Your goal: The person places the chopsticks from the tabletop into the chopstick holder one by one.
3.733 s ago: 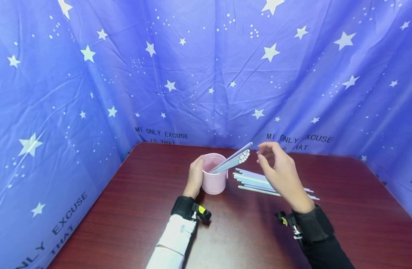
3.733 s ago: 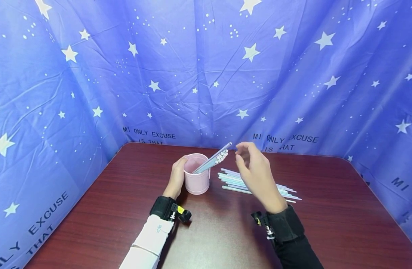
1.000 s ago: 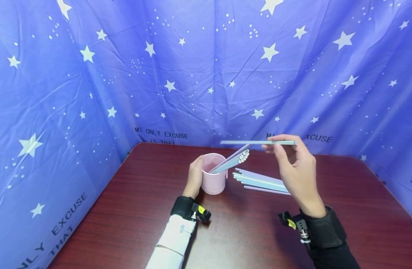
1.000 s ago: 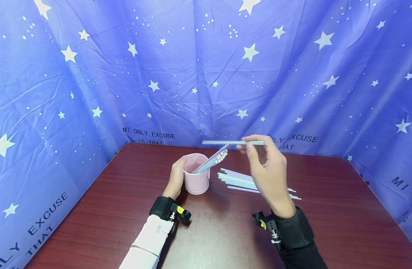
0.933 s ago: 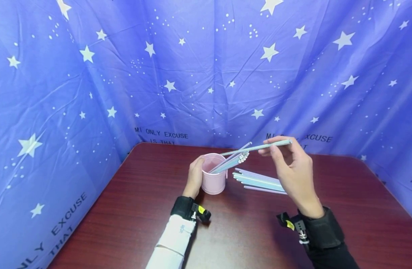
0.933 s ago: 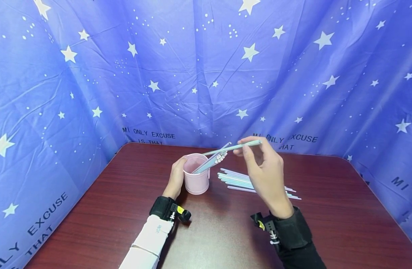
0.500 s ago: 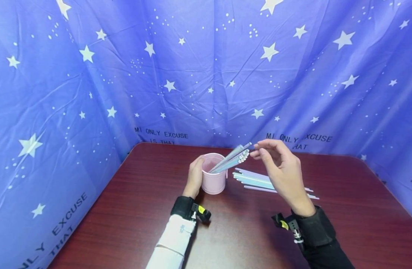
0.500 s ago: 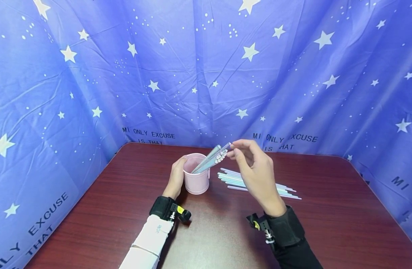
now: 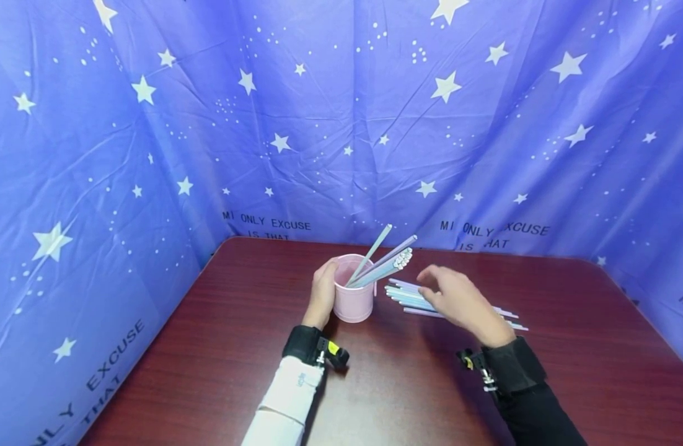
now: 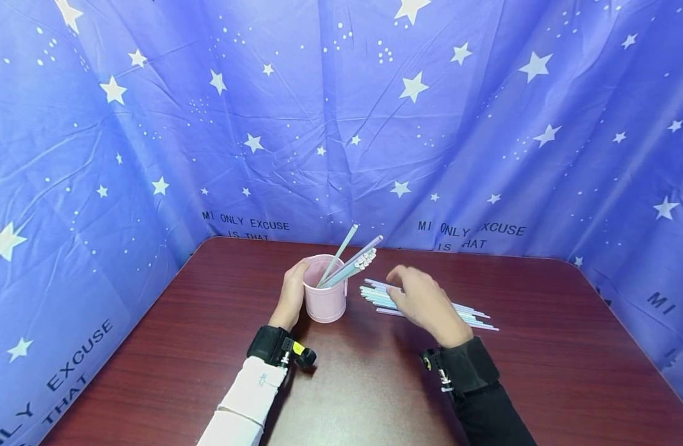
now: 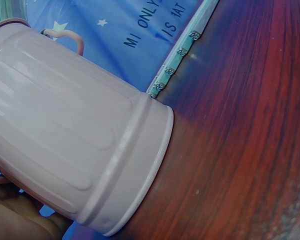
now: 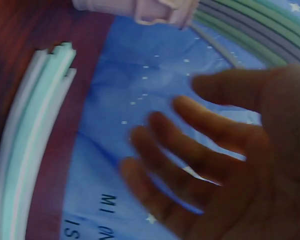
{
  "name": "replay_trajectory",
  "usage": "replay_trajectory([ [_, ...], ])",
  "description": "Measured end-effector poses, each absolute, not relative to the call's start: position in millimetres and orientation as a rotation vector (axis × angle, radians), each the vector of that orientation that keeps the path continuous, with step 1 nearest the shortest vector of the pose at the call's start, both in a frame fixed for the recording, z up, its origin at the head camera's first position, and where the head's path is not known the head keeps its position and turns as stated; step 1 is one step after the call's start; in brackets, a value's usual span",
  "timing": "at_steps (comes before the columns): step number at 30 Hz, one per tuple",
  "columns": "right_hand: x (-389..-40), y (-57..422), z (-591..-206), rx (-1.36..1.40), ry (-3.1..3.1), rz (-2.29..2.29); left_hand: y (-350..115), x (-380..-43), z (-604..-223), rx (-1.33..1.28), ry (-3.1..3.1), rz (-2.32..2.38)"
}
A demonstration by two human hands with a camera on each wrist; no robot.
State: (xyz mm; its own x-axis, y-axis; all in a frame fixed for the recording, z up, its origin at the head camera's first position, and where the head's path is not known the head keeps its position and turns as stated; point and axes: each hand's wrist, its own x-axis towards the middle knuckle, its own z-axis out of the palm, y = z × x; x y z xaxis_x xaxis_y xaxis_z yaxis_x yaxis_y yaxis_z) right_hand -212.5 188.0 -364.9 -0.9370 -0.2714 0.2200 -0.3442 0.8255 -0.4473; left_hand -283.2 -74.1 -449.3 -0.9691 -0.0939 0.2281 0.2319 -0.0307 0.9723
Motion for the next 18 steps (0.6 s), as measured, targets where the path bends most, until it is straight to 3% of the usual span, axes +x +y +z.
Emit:
replay_trajectory([
  [18, -220, 193, -401, 0.544, -3.178, 0.56, -74, -284, -451, -0.138, -2.013, -2.109],
])
